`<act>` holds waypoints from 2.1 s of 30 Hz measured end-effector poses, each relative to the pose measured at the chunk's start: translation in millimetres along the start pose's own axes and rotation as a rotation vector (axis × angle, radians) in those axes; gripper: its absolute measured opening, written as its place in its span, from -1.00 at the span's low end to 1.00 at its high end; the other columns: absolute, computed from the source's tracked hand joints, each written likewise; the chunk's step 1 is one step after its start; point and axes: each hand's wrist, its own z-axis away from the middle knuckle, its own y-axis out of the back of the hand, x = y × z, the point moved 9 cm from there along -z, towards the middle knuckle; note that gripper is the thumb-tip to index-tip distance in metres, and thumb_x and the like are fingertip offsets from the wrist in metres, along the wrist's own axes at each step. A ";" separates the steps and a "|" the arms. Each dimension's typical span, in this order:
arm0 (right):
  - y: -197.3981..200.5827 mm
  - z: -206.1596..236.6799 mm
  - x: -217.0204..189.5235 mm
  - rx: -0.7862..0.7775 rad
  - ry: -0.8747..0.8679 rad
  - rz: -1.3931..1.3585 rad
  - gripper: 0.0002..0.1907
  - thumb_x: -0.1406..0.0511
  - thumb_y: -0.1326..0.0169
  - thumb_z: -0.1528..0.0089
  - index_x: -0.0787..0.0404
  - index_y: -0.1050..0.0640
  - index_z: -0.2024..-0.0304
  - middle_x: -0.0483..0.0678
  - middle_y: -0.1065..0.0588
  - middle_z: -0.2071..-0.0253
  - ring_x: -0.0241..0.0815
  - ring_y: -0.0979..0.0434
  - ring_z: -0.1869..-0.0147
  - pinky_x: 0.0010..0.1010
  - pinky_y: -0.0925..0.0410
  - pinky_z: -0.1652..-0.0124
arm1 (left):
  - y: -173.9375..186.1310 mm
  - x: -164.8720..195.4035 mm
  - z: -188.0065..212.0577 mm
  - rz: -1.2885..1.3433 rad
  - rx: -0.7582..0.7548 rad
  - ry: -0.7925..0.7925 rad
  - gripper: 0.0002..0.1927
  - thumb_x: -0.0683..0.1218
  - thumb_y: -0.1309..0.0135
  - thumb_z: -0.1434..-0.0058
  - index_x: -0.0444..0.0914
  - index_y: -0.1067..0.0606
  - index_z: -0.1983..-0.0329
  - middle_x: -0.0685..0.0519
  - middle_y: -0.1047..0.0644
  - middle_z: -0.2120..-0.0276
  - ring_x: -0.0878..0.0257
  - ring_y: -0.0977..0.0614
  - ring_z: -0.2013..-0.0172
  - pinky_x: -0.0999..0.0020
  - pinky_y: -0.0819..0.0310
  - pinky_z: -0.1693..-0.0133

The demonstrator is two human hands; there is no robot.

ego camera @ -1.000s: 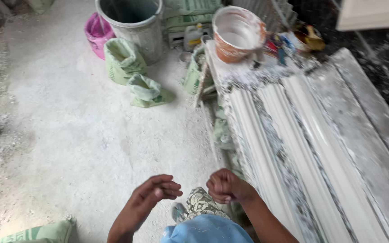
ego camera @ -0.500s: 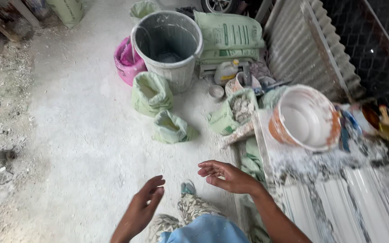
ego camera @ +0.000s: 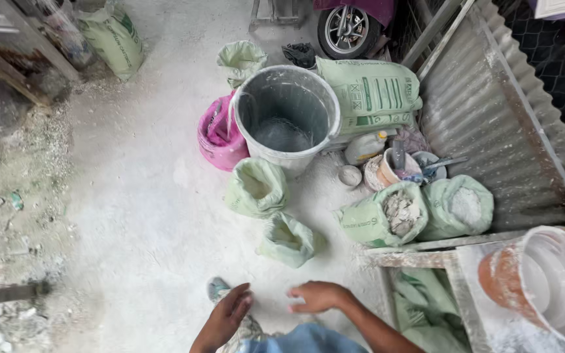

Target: The person wipes down long plaster cornice moldings with wet hands, washes their hands at a tap, dips a bundle of white fiberglass strands in a bucket of slurry, and spreads the strands along the mold cavities. They then pour liquid from a small container over the mold and smooth the surface by hand.

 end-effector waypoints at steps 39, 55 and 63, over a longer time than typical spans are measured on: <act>313.6 -275.4 396.2 1.696 -0.815 -0.578 -0.77 0.43 -0.01 -0.33 0.23 -0.55 -0.02 0.06 -0.53 0.01 0.01 -0.60 -0.02 -0.25 -0.47 0.02 | -82.8 252.7 -816.3 -0.779 -0.662 0.025 -0.19 0.13 -0.02 -0.23 -0.32 -0.12 -0.46 -0.32 -0.52 -0.14 -0.19 -0.57 -0.17 0.02 -0.42 -0.17; 159.0 -360.9 436.9 1.260 -0.987 -0.146 -0.81 0.29 -0.08 -0.07 0.01 -0.68 0.32 -0.17 -0.62 0.39 -0.20 -0.61 0.38 -0.26 -0.44 0.33 | -222.7 -4.2 -1072.5 -1.470 -0.472 -0.106 0.42 0.53 -0.22 0.01 -0.15 0.41 -0.54 -0.35 0.27 -0.51 -0.29 0.24 -0.50 -0.65 0.25 -0.21; 167.9 -352.0 423.6 1.323 -1.071 -0.160 -0.84 0.19 -0.03 -0.21 -0.05 -0.65 0.31 -0.26 -0.59 0.42 -0.31 -0.59 0.40 -0.32 -0.43 0.36 | -215.1 -5.7 -1077.7 -1.758 -0.336 -0.807 -0.33 0.01 -0.15 -0.36 -0.40 -0.28 -0.43 -0.21 -0.54 -0.05 -0.09 -0.60 -0.04 0.04 -0.58 0.05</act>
